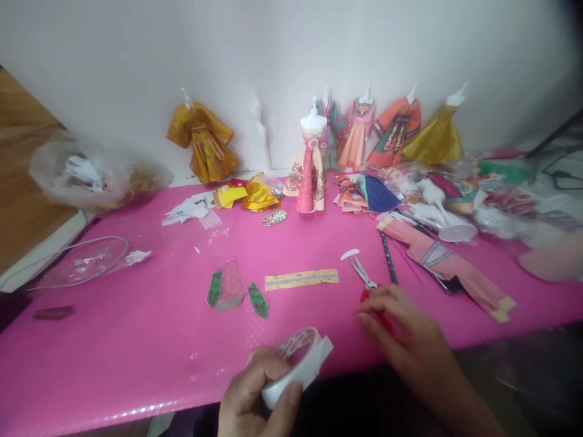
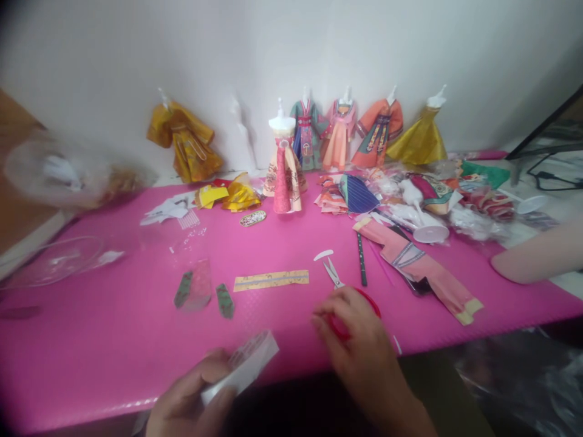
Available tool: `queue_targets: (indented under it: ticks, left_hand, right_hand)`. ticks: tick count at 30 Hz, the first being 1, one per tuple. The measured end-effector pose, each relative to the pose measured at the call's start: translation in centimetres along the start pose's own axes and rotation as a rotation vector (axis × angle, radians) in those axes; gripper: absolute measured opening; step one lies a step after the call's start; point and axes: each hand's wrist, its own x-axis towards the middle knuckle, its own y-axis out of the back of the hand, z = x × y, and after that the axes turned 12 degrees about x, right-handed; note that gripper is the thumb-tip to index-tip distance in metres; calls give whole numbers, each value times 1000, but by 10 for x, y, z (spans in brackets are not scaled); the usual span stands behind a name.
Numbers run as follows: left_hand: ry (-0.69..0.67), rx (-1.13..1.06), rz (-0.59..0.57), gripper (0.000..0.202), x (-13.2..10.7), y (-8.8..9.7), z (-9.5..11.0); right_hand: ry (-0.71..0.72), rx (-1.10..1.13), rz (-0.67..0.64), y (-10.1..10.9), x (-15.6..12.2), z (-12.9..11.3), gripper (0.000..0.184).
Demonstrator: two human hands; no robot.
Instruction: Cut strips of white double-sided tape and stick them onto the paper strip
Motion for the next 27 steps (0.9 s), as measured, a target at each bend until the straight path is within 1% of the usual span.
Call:
queue_targets:
  ticks: [2, 4, 7, 13, 16, 22, 27]
  left_hand:
    - [-38, 13, -34, 22, 0, -1, 2]
    - [-52, 38, -49, 22, 0, -2, 5]
    - [-77, 82, -47, 19, 1, -3, 8]
    - [-190, 123, 37, 17, 7, -4, 17]
    - [-221, 143, 34, 18, 8, -4, 17]
    - [-232, 167, 22, 17, 6, -4, 11]
    - [-243, 131, 39, 17, 7, -5, 13]
  right_hand:
    - [65, 195, -79, -3, -2, -15, 13]
    - [112, 272, -112, -6, -4, -24, 11]
    - [145, 266, -128, -9, -6, -28, 11]
    - [175, 239, -136, -12, -6, -26, 12]
    - [163, 242, -149, -12, -7, -25, 11]
    - [140, 238, -183, -11, -10, -25, 15]
    - [156, 248, -220, -12, -9, -26, 16]
